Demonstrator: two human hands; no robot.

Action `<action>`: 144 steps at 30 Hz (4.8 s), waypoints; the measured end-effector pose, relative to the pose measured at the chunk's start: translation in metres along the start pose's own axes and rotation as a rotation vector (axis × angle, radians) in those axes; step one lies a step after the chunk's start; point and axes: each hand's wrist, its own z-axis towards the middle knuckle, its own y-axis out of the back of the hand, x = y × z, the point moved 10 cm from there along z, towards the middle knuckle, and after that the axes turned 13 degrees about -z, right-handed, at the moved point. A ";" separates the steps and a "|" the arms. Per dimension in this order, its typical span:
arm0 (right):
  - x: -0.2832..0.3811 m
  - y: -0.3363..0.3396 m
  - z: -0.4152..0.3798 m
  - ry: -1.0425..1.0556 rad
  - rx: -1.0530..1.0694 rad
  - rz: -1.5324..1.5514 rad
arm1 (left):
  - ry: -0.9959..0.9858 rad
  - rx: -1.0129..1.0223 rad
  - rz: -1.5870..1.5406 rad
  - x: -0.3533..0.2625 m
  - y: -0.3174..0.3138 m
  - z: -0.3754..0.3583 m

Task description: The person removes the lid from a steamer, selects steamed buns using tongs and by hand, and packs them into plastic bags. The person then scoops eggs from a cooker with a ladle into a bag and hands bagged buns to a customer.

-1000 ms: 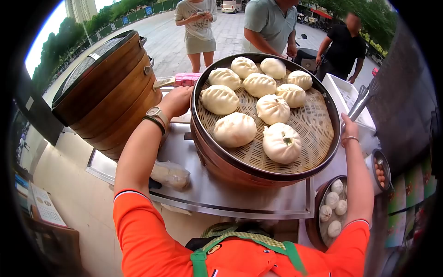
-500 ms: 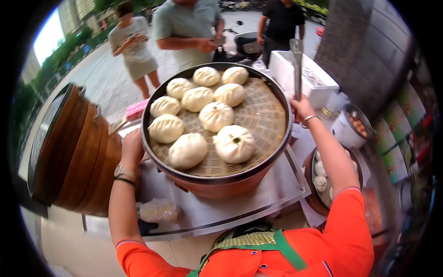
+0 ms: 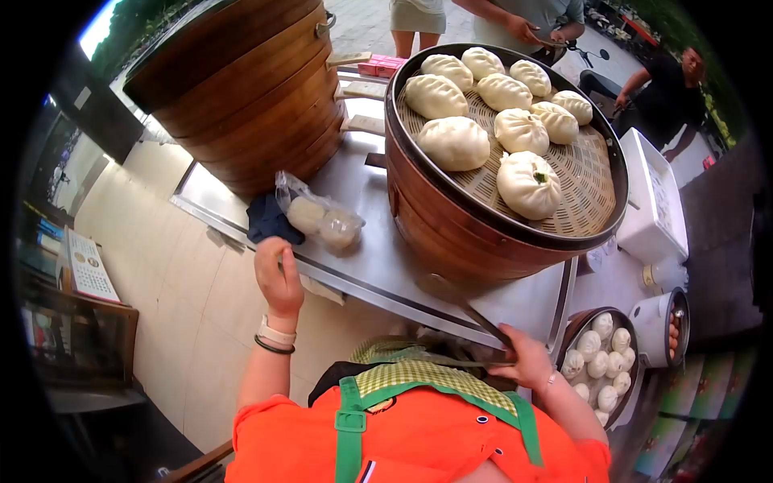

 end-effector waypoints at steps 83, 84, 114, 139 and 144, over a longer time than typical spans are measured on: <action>-0.065 -0.087 -0.128 -0.583 -0.877 1.109 | 0.207 1.265 -0.798 -0.217 -0.264 -0.206; -0.058 -0.073 -0.133 -0.644 -0.889 0.872 | 0.236 1.351 -0.868 -0.226 -0.261 -0.206; -0.145 -0.136 -0.265 -0.608 -1.093 2.029 | 1.560 1.450 -1.552 -0.361 -0.297 -0.330; -0.156 -0.046 -0.279 -0.161 -0.414 1.839 | 1.234 2.134 -1.626 -0.412 -0.297 -0.264; -0.123 -0.024 -0.267 -0.076 0.217 1.055 | 1.151 2.028 -1.831 -0.416 -0.305 -0.222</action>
